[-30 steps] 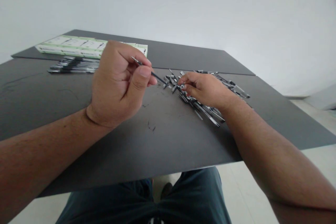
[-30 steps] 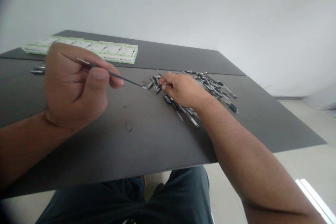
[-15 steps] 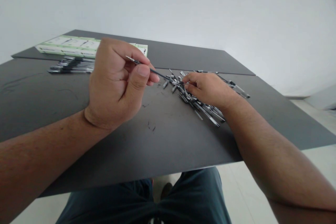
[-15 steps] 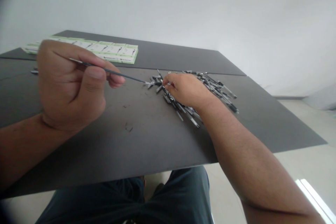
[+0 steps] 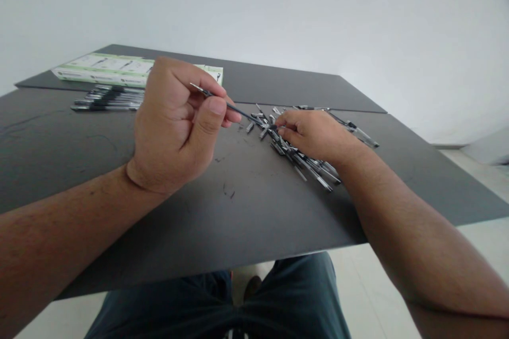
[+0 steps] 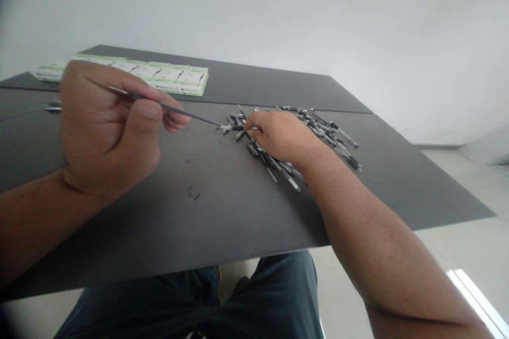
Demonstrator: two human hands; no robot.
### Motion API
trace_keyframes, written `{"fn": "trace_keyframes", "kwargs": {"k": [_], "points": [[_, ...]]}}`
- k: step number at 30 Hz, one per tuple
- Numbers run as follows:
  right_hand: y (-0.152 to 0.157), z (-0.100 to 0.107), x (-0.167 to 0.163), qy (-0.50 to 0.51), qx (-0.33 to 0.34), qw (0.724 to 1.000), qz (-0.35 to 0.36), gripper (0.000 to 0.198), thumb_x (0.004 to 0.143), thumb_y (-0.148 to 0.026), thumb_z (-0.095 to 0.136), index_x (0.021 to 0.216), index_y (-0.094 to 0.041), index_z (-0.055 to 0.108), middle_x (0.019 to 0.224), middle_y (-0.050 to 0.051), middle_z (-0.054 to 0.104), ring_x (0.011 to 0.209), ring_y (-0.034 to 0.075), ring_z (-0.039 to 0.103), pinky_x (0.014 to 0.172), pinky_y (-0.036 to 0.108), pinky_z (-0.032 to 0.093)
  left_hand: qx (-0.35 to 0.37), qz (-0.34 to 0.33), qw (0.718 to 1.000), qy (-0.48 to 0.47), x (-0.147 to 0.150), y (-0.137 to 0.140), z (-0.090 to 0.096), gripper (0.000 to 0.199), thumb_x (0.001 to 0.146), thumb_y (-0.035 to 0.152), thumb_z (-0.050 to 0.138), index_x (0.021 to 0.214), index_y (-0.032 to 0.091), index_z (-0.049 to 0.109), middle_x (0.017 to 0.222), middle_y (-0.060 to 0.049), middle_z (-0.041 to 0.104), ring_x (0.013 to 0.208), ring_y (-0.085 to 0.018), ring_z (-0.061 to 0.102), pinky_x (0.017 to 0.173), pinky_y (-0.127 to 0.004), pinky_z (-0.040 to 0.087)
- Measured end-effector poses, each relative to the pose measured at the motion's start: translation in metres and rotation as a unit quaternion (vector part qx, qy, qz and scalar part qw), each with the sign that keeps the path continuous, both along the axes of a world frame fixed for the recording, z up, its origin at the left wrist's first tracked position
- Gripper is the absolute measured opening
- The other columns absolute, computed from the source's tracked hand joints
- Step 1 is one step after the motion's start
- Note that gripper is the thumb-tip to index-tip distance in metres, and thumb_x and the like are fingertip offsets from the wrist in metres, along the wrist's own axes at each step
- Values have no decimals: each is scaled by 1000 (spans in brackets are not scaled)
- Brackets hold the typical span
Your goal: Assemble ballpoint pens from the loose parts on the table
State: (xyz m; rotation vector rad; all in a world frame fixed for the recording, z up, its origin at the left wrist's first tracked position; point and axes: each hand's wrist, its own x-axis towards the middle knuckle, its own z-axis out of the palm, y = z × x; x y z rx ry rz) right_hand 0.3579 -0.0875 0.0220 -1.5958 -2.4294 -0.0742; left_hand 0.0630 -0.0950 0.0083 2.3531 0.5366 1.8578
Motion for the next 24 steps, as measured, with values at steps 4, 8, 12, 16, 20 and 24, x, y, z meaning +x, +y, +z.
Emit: {"fn": "trace_keyframes", "kwargs": {"k": [4, 8, 12, 16, 20, 24], "points": [[-1, 1, -1, -1, -2, 1000, -2, 35, 111, -31, 66, 136, -25, 90, 100, 6, 90, 86, 27, 78, 87, 37, 53, -20, 6, 1000, -7, -1, 1, 0, 15, 124, 42, 67, 121, 28, 68, 109, 1, 79, 80, -11, 86, 63, -20, 65], [-1, 0, 0, 7, 0, 1000, 2, 35, 111, -32, 66, 135, -26, 90, 99, 5, 90, 83, 26, 77, 86, 36, 52, -16, 15, 1000, -2, -1, 1, -1, 16, 125, 44, 65, 122, 28, 68, 108, 2, 80, 79, -11, 85, 63, -21, 65], [-2, 0, 1, 6, 0, 1000, 10, 35, 110, -32, 66, 135, -25, 90, 95, 5, 89, 80, 25, 75, 83, 36, 51, -53, 4, 999, -11, 0, 1, -3, 20, 123, 49, 68, 120, 29, 68, 99, 3, 78, 78, -13, 85, 64, -23, 65], [-2, 1, 1, 6, -4, 1000, 11, 35, 109, -31, 66, 134, -26, 90, 93, 5, 88, 78, 25, 73, 82, 36, 51, -79, 26, 996, -10, -2, -4, -5, 25, 121, 56, 69, 119, 31, 70, 103, 1, 80, 80, -16, 86, 64, -29, 63], [-1, 1, 0, 19, -5, 1000, 21, 32, 107, -30, 68, 129, -26, 91, 95, 5, 87, 83, 25, 73, 85, 36, 51, -80, 97, 992, 34, -6, -4, -5, 16, 121, 49, 67, 122, 35, 74, 110, 0, 82, 87, -19, 86, 77, -36, 65], [-1, 0, 2, 44, 7, 998, 50, 29, 106, -29, 70, 123, -24, 92, 105, 9, 85, 90, 27, 72, 92, 39, 54, -41, 105, 986, 126, -8, 6, -5, 12, 112, 40, 72, 113, 30, 80, 103, -1, 85, 85, -22, 79, 80, -40, 62]]}}
